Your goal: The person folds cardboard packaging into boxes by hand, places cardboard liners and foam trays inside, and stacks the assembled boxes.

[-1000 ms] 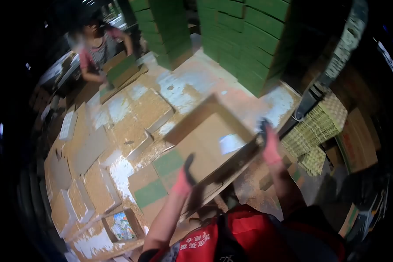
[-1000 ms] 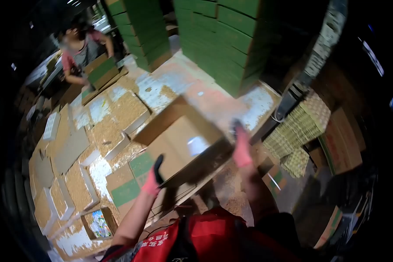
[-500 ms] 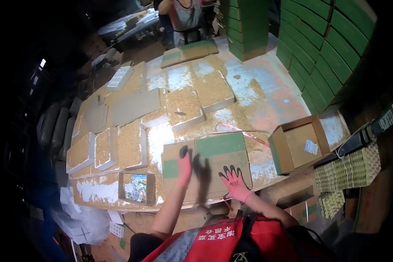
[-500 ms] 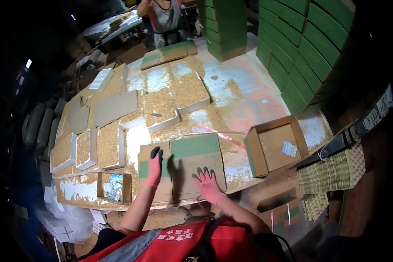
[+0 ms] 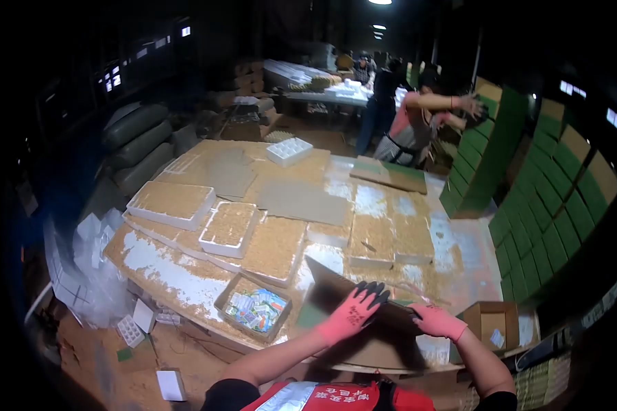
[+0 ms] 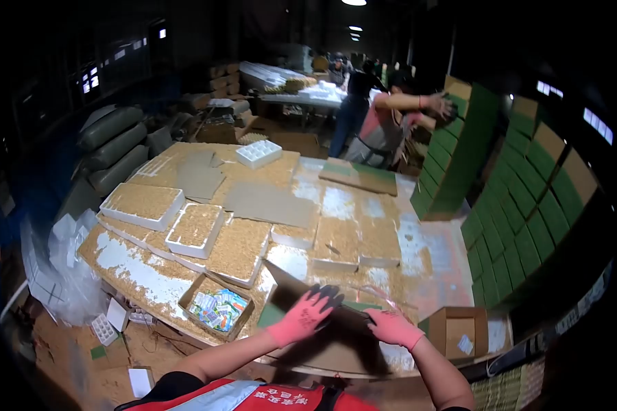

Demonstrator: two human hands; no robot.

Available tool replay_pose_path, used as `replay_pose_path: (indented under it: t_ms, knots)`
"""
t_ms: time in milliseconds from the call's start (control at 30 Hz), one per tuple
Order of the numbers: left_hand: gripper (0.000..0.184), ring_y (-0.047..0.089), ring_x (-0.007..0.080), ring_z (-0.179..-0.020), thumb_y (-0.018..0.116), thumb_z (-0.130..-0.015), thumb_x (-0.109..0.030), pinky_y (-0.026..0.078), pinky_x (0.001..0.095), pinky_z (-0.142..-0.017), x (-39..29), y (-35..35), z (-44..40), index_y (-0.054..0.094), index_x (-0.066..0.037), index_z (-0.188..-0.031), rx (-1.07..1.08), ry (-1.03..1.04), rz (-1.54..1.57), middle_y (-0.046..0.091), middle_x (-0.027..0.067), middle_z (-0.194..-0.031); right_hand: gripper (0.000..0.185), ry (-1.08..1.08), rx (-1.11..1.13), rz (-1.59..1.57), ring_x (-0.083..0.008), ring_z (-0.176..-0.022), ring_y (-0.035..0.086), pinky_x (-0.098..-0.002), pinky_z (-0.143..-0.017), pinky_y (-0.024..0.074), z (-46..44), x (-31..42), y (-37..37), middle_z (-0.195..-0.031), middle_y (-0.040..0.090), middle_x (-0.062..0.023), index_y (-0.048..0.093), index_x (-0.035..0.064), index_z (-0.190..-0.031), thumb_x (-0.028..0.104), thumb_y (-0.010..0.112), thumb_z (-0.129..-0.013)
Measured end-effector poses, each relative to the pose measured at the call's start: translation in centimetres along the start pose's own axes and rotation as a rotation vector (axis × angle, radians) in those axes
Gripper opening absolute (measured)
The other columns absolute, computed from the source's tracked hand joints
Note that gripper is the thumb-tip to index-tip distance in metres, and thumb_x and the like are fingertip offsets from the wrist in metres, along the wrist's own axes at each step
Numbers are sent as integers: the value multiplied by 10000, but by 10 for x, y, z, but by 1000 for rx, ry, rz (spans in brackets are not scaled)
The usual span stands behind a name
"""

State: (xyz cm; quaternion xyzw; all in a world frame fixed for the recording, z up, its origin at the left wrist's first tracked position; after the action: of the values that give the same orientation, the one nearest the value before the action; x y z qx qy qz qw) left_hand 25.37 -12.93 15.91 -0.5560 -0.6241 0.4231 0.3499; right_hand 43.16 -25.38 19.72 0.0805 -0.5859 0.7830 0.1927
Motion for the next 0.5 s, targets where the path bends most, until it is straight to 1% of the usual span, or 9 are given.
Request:
replay_pose_path:
  t_ms: [67, 100, 167, 233, 267, 367, 400, 467, 500]
  knots:
    - [526, 426, 324, -1301, 542, -852, -216, 268, 466, -1135, 10, 11, -18, 471, -36, -1341, -51, 75, -132, 437, 184, -1414, 511, -19, -164, -54, -370, -1189, 516, -445, -999, 417, -16, -27, 3, -1301, 532, -188, 434, 96, -1356, 293, 565, -904]
    - [522, 399, 313, -1335, 520, -856, -177, 250, 462, -1150, 10, 10, -22, 461, -41, -1356, 129, 43, -22, 408, 182, -1448, 634, 56, -196, -37, -369, -1265, 452, -432, -1057, 374, -14, -23, -7, -1381, 458, -195, 374, 108, -1422, 348, 597, -878]
    - [458, 453, 300, -1270, 515, -855, -144, 284, 452, -1129, 13, 22, -11, 506, -55, -1304, -129, 150, -77, 485, 167, -1359, 718, 123, -260, 60, -385, -1308, 397, -427, -1088, 340, -26, -37, -12, -1419, 408, -198, 343, 114, -1451, 400, 623, -854]
    - [404, 497, 285, -1183, 530, -845, -148, 332, 439, -1083, 15, 21, 1, 540, -72, -1242, 60, 161, 94, 541, 135, -1234, 808, 182, -346, 104, -408, -1332, 349, -501, -1103, 293, -41, -34, -20, -1431, 378, -205, 353, 106, -1443, 448, 690, -793]
    - [288, 531, 263, -1036, 532, -848, -145, 393, 412, -987, 13, 9, 3, 567, -84, -1127, -174, 232, 185, 550, 85, -1038, 825, 156, -427, 226, -408, -1331, 347, -521, -1102, 283, -52, -13, -35, -1434, 371, -206, 361, 106, -1439, 447, 710, -773]
    - [149, 509, 252, -997, 524, -851, -136, 394, 401, -951, -18, -28, -9, 541, -97, -994, -48, 514, 278, 527, 77, -975, 894, -69, -674, 536, -385, -1329, 345, -592, -1086, 245, -84, 43, -71, -1431, 368, -195, 388, 121, -1420, 429, 784, -679]
    - [92, 495, 250, -990, 503, -860, -131, 388, 388, -966, -18, -28, -3, 514, -99, -945, -45, 591, 393, 514, 73, -964, 802, -31, -729, 626, -350, -1295, 387, -566, -1074, 267, -97, 35, -69, -1386, 411, -185, 438, 133, -1375, 365, 775, -685]
    - [92, 490, 249, -992, 469, -867, -119, 385, 367, -985, 9, -21, 17, 539, -88, -918, 26, 602, 128, 515, 80, -980, 658, 61, -765, 800, -332, -1268, 401, -544, -1059, 290, -118, -21, -57, -1333, 446, -174, 464, 127, -1341, 307, 707, -757]
    - [82, 494, 251, -976, 472, -859, -112, 386, 364, -984, 31, -17, 27, 539, -90, -902, 102, 496, 171, 513, 84, -965, 587, 99, -786, 896, -322, -1255, 408, -533, -1051, 301, -119, -41, -55, -1306, 463, -169, 477, 124, -1325, 278, 673, -793]
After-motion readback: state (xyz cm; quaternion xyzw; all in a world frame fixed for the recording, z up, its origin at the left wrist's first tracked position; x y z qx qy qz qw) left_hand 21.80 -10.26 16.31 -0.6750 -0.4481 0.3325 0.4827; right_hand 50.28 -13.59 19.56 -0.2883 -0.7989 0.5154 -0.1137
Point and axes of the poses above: each hand's wrist, its own z-axis away from the middle knuckle, its own y-axis out of the palm, x = y × z, the point moved 5 cm from there along -z, towards the middle knuckle
